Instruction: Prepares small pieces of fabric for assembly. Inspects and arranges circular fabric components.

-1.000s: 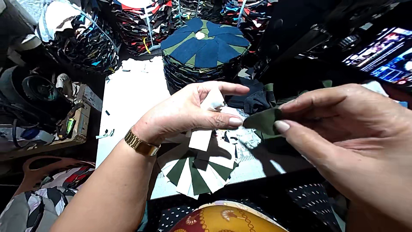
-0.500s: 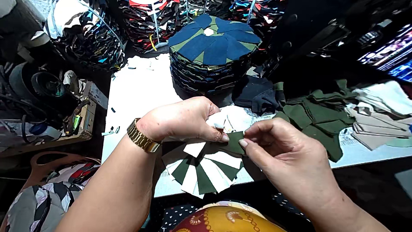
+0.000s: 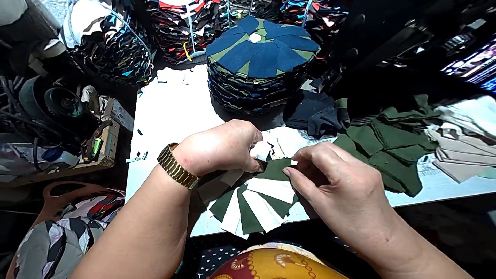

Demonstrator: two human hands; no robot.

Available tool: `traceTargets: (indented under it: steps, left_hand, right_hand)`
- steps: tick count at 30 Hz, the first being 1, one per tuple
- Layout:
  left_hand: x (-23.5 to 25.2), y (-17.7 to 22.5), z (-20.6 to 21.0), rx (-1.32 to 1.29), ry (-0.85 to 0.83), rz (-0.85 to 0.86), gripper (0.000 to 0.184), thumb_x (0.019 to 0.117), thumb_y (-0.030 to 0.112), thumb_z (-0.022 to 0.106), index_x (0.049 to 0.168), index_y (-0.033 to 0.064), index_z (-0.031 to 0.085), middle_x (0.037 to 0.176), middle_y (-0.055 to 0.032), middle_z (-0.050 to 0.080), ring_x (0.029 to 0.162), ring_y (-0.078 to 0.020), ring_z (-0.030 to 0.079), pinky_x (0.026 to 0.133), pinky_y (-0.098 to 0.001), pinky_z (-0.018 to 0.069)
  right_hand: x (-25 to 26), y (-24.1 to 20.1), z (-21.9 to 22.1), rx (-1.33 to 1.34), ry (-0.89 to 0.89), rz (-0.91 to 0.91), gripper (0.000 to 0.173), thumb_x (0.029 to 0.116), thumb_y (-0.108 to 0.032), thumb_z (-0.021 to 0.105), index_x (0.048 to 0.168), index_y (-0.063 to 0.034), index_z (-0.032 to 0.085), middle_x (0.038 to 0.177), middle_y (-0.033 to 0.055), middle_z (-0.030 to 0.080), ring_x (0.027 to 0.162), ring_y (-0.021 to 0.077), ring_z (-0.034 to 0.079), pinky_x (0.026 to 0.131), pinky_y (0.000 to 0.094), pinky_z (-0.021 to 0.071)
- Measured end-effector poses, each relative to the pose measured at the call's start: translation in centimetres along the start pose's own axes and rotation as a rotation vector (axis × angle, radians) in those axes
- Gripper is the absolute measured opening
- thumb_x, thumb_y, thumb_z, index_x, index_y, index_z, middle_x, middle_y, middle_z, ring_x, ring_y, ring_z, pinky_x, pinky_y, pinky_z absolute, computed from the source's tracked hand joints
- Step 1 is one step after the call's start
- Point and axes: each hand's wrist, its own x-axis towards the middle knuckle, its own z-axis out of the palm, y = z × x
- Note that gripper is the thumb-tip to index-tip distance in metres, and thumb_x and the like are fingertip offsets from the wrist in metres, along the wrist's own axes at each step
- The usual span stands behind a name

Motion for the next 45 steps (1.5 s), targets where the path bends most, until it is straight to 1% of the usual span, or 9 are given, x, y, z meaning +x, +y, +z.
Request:
traceTargets:
  steps: [6,12,16,18,21,23,26,32,45]
  left_hand:
    - [-0.2,-0.7,-0.2,-0.211,0.148,0.135,0.018,0.0879,0.016,0.081,0.095,0.0060,0.069,0.074,0.0003,0.064,0.064,-0.0035,0.058,0.058,-0.0201,0.0474]
    - [0.0,-0.9,0.3,-0.903,0.084,0.215,0.006,0.0989,0.008,0.064,0.094,0.0050,0.062,0.068,-0.0017,0.062,0.055,-0.0043,0.057,0.049,-0.0175,0.0464]
    - [0.2,-0.6,0.6,-1.124,-0.002,0.243,0.012,0.0970,-0.003,0.059,0.105,0.0049,0.062,0.079,-0.0019,0.068,0.062,-0.0034,0.063,0.056,-0.0172,0.0542]
    - [0.2,-0.3,0.8,-1.192,0.032,0.226,0.018,0.0948,-0.007,0.060,0.109,0.0036,0.063,0.082,-0.0021,0.069,0.066,-0.0051,0.066,0.063,-0.0197,0.0573]
    - [0.2,0.4,1.2,-1.243,0.135,0.219,0.021,0.0932,-0.010,0.062,0.111,0.0012,0.063,0.088,-0.0040,0.070,0.074,-0.0083,0.068,0.073,-0.0238,0.0601]
    - [0.4,0.8,1.7,-1.273,0.195,0.217,0.016,0.0936,-0.010,0.063,0.106,0.0009,0.063,0.089,-0.0062,0.071,0.078,-0.0108,0.070,0.076,-0.0261,0.0610]
    - [0.8,1.1,2.4,-1.267,0.226,0.229,0.010,0.0940,-0.007,0.065,0.101,0.0005,0.064,0.089,-0.0073,0.069,0.078,-0.0109,0.068,0.076,-0.0260,0.0599]
    - [0.9,1.0,2.7,-1.213,0.280,0.292,0.008,0.0929,-0.006,0.067,0.099,-0.0012,0.066,0.082,-0.0086,0.070,0.073,-0.0101,0.067,0.070,-0.0233,0.0578]
    - [1.0,2.1,3.3,-1.031,0.446,0.406,0.026,0.0870,-0.010,0.073,0.111,-0.0057,0.064,0.084,-0.0100,0.070,0.072,-0.0095,0.067,0.067,-0.0218,0.0578]
  right_hand:
    - [0.2,0.5,-0.3,0.080,-0.148,-0.228,0.024,0.0950,-0.012,0.057,0.107,-0.0081,0.078,0.102,0.0042,0.066,0.091,0.0148,0.063,0.074,0.0275,0.0542]
    - [-0.8,-0.5,-0.1,-0.068,-0.195,-0.264,0.026,0.0932,-0.015,0.052,0.098,-0.0064,0.076,0.088,0.0050,0.058,0.077,0.0204,0.058,0.059,0.0320,0.0484]
    - [-1.2,-0.1,-0.5,0.085,-0.153,-0.115,0.026,0.0977,-0.022,0.050,0.093,-0.0143,0.074,0.088,-0.0039,0.057,0.078,0.0056,0.057,0.062,0.0220,0.0497]
    - [-0.9,0.5,-1.3,0.287,-0.108,0.039,0.028,0.1001,-0.020,0.049,0.107,-0.0157,0.076,0.094,-0.0081,0.063,0.082,-0.0002,0.061,0.068,0.0177,0.0543]
    - [-0.4,0.8,-2.3,0.807,-0.090,0.302,0.033,0.1080,-0.024,0.045,0.125,-0.0117,0.070,0.106,0.0042,0.072,0.088,0.0155,0.071,0.078,0.0313,0.0624]
    - [-0.1,0.1,-2.2,0.985,-0.035,0.361,0.028,0.1049,-0.028,0.056,0.124,-0.0113,0.067,0.106,0.0087,0.072,0.087,0.0205,0.073,0.078,0.0343,0.0646]
    - [0.3,-0.9,-1.5,0.936,0.136,0.370,0.020,0.0897,-0.016,0.075,0.109,-0.0149,0.070,0.090,0.0018,0.070,0.072,0.0114,0.069,0.066,0.0239,0.0622]
    - [0.6,0.2,-1.7,0.856,0.218,0.340,0.007,0.0945,-0.011,0.067,0.099,-0.0151,0.070,0.089,-0.0014,0.068,0.070,0.0071,0.064,0.064,0.0199,0.0577]
    - [0.9,-0.1,-1.4,0.856,0.213,0.343,0.029,0.0890,-0.011,0.075,0.118,-0.0113,0.070,0.099,-0.0010,0.072,0.083,0.0082,0.070,0.074,0.0211,0.0613]
